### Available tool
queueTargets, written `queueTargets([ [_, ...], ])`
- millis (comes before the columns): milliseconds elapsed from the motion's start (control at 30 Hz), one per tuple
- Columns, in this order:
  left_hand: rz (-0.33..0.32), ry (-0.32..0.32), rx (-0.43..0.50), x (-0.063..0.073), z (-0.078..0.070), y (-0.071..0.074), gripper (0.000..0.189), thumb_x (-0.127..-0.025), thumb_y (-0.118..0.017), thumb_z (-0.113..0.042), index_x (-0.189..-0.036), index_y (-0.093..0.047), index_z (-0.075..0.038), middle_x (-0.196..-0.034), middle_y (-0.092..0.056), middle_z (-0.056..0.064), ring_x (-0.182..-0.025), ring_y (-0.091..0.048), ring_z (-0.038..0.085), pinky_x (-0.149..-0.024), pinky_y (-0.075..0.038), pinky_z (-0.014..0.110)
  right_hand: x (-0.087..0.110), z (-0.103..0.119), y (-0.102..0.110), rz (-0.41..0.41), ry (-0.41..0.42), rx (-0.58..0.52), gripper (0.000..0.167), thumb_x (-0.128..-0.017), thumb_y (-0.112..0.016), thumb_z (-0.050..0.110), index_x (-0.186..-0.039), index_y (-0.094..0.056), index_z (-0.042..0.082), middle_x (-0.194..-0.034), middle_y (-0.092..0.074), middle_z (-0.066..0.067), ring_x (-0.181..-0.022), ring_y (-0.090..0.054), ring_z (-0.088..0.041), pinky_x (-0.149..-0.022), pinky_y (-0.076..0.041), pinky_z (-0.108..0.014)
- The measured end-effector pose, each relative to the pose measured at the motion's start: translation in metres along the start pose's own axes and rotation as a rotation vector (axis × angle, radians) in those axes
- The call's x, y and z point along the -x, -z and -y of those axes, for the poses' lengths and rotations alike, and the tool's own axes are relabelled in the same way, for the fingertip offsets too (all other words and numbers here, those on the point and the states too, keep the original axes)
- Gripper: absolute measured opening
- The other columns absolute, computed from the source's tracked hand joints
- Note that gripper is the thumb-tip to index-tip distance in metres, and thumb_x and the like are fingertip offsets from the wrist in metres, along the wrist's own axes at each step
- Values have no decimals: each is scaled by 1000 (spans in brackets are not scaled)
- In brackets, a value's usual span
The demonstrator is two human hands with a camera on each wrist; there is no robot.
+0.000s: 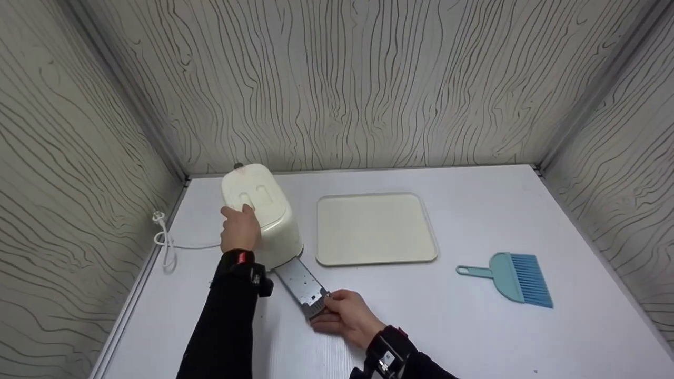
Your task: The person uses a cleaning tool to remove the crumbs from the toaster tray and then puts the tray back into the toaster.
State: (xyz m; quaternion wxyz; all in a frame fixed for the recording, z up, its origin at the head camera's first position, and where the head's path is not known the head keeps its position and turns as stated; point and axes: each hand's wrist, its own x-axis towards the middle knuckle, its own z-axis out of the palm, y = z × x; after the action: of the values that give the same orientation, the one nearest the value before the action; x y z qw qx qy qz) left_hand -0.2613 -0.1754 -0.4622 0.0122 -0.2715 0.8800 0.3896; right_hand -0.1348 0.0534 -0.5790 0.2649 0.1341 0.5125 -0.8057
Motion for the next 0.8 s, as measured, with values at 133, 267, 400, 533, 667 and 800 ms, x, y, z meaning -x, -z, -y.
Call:
queueTargets([
  [133, 0, 3, -7, 1, -1, 0, 63, -110, -22, -42, -147, -20, 8, -131, -55, 36, -119, -57, 54, -99, -50, 63, 2, -1, 2, 1, 7, 4, 18, -100, -55, -2, -114, -47, -9, -98, -72, -31, -83, -76, -35, -85, -63, -51],
  [267, -10, 0, -4, 1, -1, 0, 62, -110, -22, -42, -146, -21, 8, -131, -55, 36, -119, -56, 55, -99, -50, 64, 4, -1, 5, -1, 1, 3, 20, -100, -55, -1, -115, -47, -11, -101, -71, -31, -85, -76, -35, -86, -63, -50],
  [400, -22, -10, -2, 1, 0, -1, 62, -110, -22, -42, -144, -24, 8, -129, -56, 36, -117, -57, 55, -97, -50, 65, 6, -1, 8, -3, -8, -1, 21, -101, -55, -1, -117, -47, -11, -104, -71, -31, -86, -76, -36, -87, -63, -50],
  [533, -22, -17, -7, 1, 0, -1, 62, -110, -22, -42, -144, -24, 9, -127, -56, 37, -116, -58, 55, -96, -51, 64, 8, -2, 9, 0, -20, 0, 23, -101, -55, 0, -119, -47, -11, -103, -71, -30, -86, -76, -35, -87, -63, -51],
  [667, -9, -14, -9, -1, 1, -1, 62, -110, -21, -43, -144, -23, 9, -127, -56, 36, -116, -58, 54, -97, -51, 64, 10, -2, 12, 7, -37, -3, 24, -101, -55, 1, -120, -46, -11, -102, -71, -30, -86, -76, -36, -87, -62, -52],
  [800, 0, -4, 1, -2, 2, -1, 62, -109, -21, -43, -145, -23, 8, -128, -56, 35, -116, -59, 53, -97, -51, 63, 11, -3, 15, 19, -42, -3, 22, -103, -54, 2, -119, -45, -10, -102, -71, -31, -86, -76, -36, -88, -62, -52],
])
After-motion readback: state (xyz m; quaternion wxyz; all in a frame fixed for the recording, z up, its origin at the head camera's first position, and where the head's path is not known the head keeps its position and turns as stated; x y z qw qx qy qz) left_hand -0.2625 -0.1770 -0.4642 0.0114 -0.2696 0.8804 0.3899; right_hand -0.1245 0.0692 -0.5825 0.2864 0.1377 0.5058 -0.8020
